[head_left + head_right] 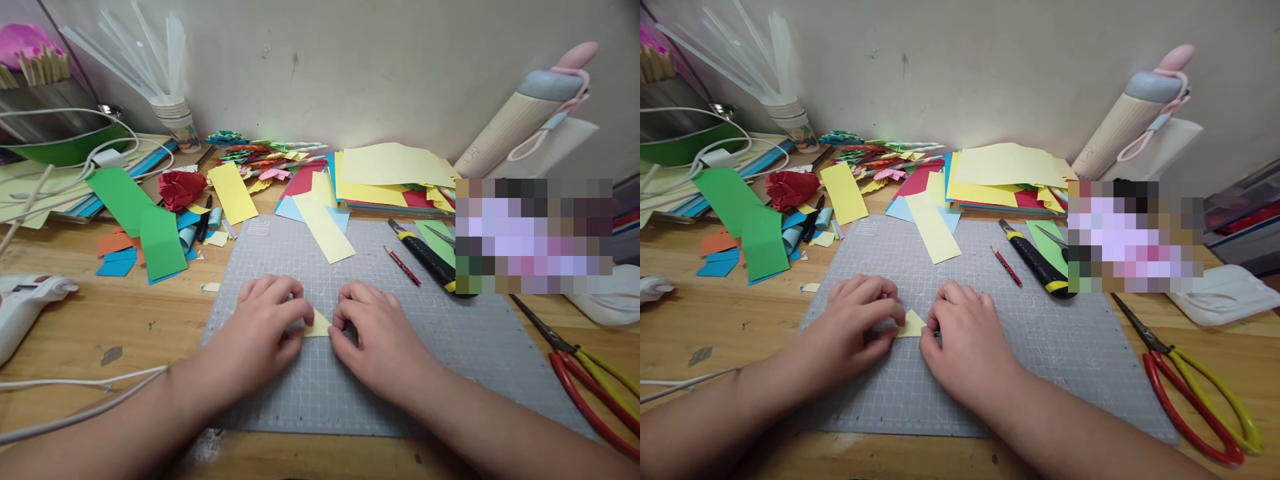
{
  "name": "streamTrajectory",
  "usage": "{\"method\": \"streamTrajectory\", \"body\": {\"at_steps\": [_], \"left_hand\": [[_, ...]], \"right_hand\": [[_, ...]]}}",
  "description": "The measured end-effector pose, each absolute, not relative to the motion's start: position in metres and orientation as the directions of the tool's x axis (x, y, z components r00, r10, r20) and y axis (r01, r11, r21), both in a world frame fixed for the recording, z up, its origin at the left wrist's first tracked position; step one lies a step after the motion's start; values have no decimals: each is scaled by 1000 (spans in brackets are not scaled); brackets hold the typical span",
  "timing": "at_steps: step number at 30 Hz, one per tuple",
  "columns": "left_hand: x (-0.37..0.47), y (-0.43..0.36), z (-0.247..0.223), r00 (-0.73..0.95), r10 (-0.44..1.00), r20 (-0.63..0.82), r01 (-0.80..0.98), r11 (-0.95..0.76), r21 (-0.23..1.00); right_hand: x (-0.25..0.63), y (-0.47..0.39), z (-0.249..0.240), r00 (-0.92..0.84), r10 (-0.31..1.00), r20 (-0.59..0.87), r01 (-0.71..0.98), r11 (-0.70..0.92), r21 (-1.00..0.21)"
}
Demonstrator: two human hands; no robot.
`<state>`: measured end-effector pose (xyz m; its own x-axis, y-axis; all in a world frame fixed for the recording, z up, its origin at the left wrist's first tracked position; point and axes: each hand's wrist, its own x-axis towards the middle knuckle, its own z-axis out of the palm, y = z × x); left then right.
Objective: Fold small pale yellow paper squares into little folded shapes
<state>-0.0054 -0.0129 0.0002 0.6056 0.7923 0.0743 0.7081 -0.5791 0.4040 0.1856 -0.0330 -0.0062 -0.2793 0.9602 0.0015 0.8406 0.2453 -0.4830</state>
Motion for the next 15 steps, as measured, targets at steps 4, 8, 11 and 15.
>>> {"method": "streamTrajectory", "body": {"at_steps": [4, 8, 11, 15], "left_hand": [[-8, -12, 1, 681, 723, 114, 637, -662, 396], [-8, -12, 1, 663, 742, 99, 656, -639, 400], [-8, -12, 0, 658, 748, 85, 660, -627, 415], [-7, -12, -1, 652, 753, 91, 654, -619, 435]], "right_hand": [[186, -34, -7, -283, 959, 3, 848, 252, -466], [187, -35, -5, -295, 955, 38, 846, 280, -454], [187, -40, -1, -337, 926, 171, 803, 378, -462], [185, -55, 6, -436, 875, 210, 749, 482, -455]]}}
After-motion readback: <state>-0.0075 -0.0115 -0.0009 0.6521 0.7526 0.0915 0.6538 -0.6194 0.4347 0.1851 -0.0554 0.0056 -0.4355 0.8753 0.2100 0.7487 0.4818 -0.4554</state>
